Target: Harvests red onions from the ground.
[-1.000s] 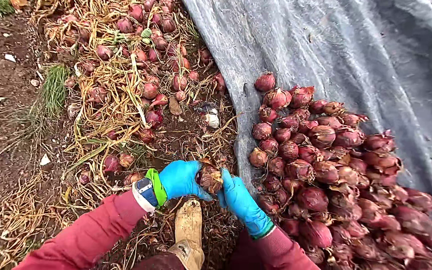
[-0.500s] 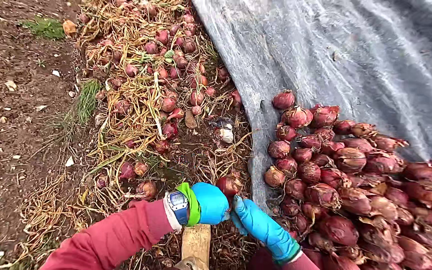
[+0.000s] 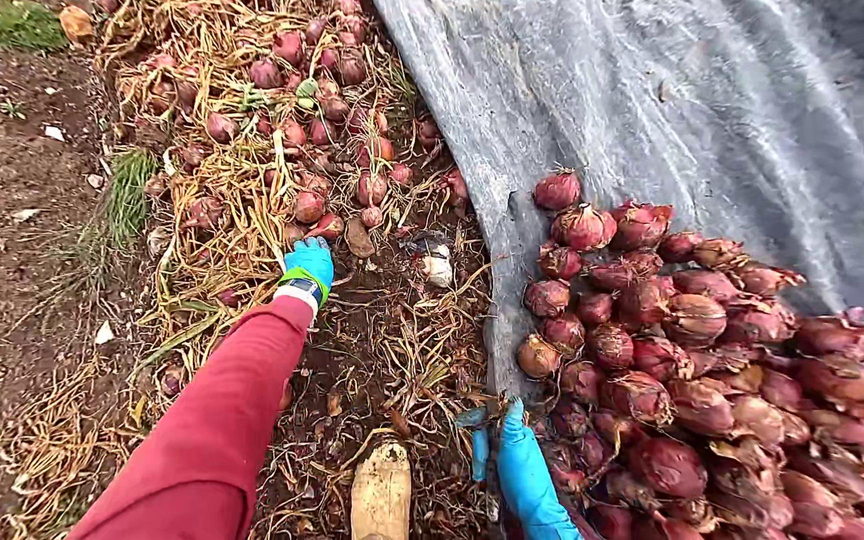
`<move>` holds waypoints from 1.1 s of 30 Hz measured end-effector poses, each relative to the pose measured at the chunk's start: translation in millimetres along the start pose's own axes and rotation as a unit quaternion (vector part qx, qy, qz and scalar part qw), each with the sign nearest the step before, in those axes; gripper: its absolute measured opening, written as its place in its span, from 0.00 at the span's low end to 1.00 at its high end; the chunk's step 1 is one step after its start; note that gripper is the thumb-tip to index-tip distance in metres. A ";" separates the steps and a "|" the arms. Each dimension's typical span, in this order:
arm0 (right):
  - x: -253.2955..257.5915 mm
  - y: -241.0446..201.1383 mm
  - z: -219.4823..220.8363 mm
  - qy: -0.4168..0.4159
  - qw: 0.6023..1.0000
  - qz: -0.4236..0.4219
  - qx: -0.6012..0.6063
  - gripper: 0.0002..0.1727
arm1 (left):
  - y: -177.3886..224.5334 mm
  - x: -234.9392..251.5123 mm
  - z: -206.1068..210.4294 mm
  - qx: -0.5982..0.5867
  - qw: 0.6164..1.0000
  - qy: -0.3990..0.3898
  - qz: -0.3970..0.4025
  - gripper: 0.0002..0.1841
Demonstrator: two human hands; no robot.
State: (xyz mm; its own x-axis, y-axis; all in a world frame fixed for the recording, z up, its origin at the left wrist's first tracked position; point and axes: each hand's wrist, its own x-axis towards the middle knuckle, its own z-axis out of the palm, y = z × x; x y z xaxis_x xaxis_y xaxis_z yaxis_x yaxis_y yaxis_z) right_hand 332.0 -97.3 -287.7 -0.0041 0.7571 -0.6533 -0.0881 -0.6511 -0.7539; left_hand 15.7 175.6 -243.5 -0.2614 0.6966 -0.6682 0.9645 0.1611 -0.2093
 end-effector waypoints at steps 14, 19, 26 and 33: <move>-39.8 15.6 20.0 -0.022 0.997 0.028 0.075 0.55 | -6.7 -89.7 119.3 -0.160 0.983 0.076 0.043 0.32; -36.0 21.8 21.2 -0.005 0.991 0.090 0.098 0.56 | -14.2 -103.4 181.3 -0.279 0.959 -0.014 0.053 0.21; 11.5 -13.1 55.2 -0.195 0.979 -0.052 -0.020 0.49 | 0.7 -161.6 97.7 -0.181 0.955 -0.044 0.229 0.25; 19.1 -44.5 48.9 -0.141 0.981 -0.058 -0.119 0.49 | -0.6 -162.6 69.8 -0.097 0.949 -0.096 0.284 0.33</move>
State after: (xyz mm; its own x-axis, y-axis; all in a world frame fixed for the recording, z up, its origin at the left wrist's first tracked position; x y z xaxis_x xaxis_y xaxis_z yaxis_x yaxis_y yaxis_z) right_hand 287.1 -51.2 -263.3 -0.2854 0.7905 -0.5419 0.1304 -0.5281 -0.8391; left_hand 55.0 13.4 -184.6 0.3187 0.5726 -0.7554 0.9359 -0.0639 0.3464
